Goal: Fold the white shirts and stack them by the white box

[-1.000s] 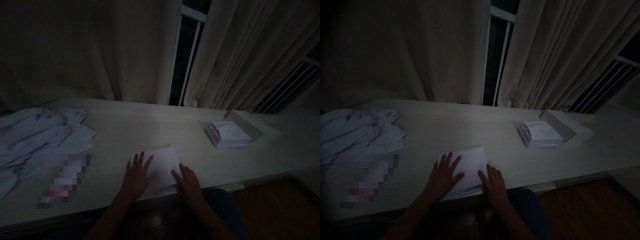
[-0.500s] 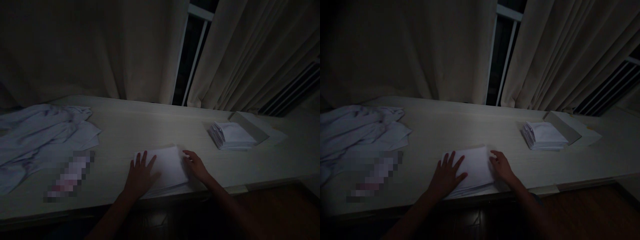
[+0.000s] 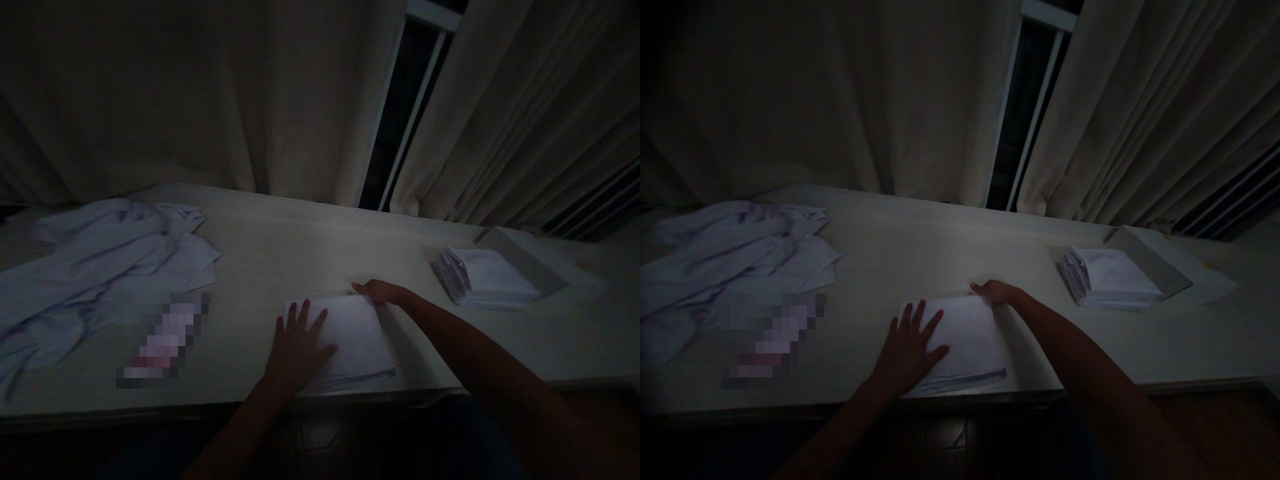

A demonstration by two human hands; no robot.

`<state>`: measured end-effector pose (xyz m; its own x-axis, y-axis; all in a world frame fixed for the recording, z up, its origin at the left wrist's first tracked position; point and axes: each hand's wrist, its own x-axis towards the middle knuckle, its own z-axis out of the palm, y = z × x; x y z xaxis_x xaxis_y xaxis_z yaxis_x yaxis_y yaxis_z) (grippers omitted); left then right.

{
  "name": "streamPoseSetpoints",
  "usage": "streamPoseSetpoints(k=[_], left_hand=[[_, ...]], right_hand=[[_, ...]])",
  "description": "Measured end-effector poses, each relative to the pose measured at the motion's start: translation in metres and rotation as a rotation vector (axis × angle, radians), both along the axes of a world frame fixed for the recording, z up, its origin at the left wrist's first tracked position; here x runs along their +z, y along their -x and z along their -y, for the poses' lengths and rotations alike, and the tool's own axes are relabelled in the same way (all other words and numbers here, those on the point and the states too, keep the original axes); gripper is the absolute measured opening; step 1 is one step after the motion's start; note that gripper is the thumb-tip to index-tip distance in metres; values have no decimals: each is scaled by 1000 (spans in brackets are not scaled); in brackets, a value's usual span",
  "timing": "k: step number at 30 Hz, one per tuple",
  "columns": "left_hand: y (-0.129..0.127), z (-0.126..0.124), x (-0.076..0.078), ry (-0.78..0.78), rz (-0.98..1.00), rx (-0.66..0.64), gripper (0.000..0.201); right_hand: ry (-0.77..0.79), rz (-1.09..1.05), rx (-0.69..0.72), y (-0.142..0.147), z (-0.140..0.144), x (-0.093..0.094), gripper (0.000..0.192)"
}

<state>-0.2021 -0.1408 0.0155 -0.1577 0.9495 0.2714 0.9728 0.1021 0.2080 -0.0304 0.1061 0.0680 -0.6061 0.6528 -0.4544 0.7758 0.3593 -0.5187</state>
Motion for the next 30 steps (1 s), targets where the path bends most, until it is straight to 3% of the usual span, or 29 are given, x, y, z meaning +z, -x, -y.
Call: streamPoseSetpoints(k=[4,9,13,16,19,23,26,30], left_hand=[[0,0,0,12,11,-10,74],[0,0,1,32,-5,-20,75],[1,0,-2,24,-20,2,75],[-1,-5,6,32,-32,21,75],[-15,-25,29,5,-40,-17,70],[-52,-75,56,59,-13,-290,53],[-80,-109,53,139,-18,-399,54],[-93,-125,26,110,-62,-384,58]], right_hand=[[-228,3,27,9,3,-11,66],[-255,-61,11,5,7,-10,64],[-248,-131,-65,-14,18,-1,50],[-268,-303,-210,-48,46,-1,41],[-300,-516,-369,-89,96,-12,37],[-340,-623,-504,-120,169,-38,42],[-531,-589,-496,-117,200,-55,53],[-795,-469,-411,-99,205,-71,45]])
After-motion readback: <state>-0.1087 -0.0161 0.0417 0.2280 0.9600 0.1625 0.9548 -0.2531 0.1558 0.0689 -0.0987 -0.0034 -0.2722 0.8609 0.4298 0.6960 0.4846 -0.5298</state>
